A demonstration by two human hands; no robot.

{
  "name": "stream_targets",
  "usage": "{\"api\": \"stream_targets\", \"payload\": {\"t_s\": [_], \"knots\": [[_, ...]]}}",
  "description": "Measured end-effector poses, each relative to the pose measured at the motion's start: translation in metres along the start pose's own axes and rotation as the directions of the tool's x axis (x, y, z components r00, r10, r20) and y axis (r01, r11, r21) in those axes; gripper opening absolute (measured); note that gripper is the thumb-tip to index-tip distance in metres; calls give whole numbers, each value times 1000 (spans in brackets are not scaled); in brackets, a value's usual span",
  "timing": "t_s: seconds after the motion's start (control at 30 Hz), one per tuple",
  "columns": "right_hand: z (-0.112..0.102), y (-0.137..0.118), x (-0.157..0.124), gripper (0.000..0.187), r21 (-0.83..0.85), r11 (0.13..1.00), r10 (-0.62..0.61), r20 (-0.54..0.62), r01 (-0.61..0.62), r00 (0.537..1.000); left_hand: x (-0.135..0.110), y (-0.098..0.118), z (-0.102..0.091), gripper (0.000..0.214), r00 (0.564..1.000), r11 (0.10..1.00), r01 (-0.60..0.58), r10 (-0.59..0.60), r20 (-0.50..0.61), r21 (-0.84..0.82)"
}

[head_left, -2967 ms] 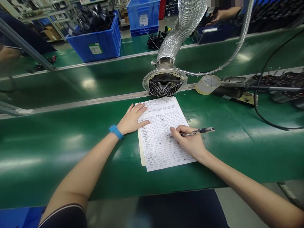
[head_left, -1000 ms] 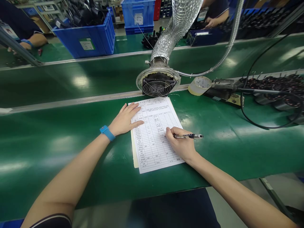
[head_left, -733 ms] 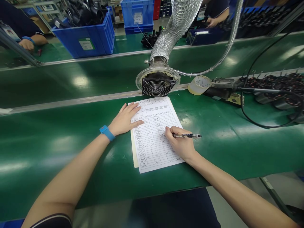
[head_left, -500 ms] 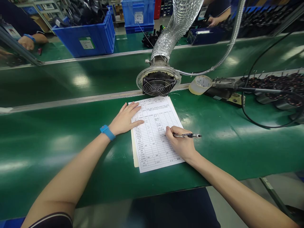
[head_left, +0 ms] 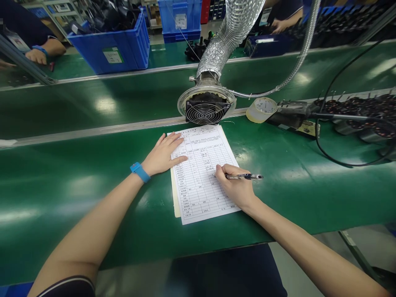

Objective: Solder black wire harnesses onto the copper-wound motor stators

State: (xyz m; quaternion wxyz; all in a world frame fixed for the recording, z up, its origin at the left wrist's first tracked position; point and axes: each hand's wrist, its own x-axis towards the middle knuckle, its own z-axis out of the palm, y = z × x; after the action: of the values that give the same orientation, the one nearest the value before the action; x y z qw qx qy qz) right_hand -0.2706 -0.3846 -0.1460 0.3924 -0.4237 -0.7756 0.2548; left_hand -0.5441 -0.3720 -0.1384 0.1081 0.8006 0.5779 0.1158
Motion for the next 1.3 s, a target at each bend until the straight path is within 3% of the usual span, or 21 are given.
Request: {"api": "stream_targets", "payload": {"t_s": [0.97, 1.3], "knots": [[-1, 0, 1, 45, -18, 1000, -12, 4, 12, 1000, 0, 0, 0, 76, 1000, 1000, 1, -1, -3, -1], [-2, -2, -2, 45, 0, 1000, 10, -48, -10, 999, 0, 1, 0, 75, 1000, 1000, -4, 4, -10, -6]]}}
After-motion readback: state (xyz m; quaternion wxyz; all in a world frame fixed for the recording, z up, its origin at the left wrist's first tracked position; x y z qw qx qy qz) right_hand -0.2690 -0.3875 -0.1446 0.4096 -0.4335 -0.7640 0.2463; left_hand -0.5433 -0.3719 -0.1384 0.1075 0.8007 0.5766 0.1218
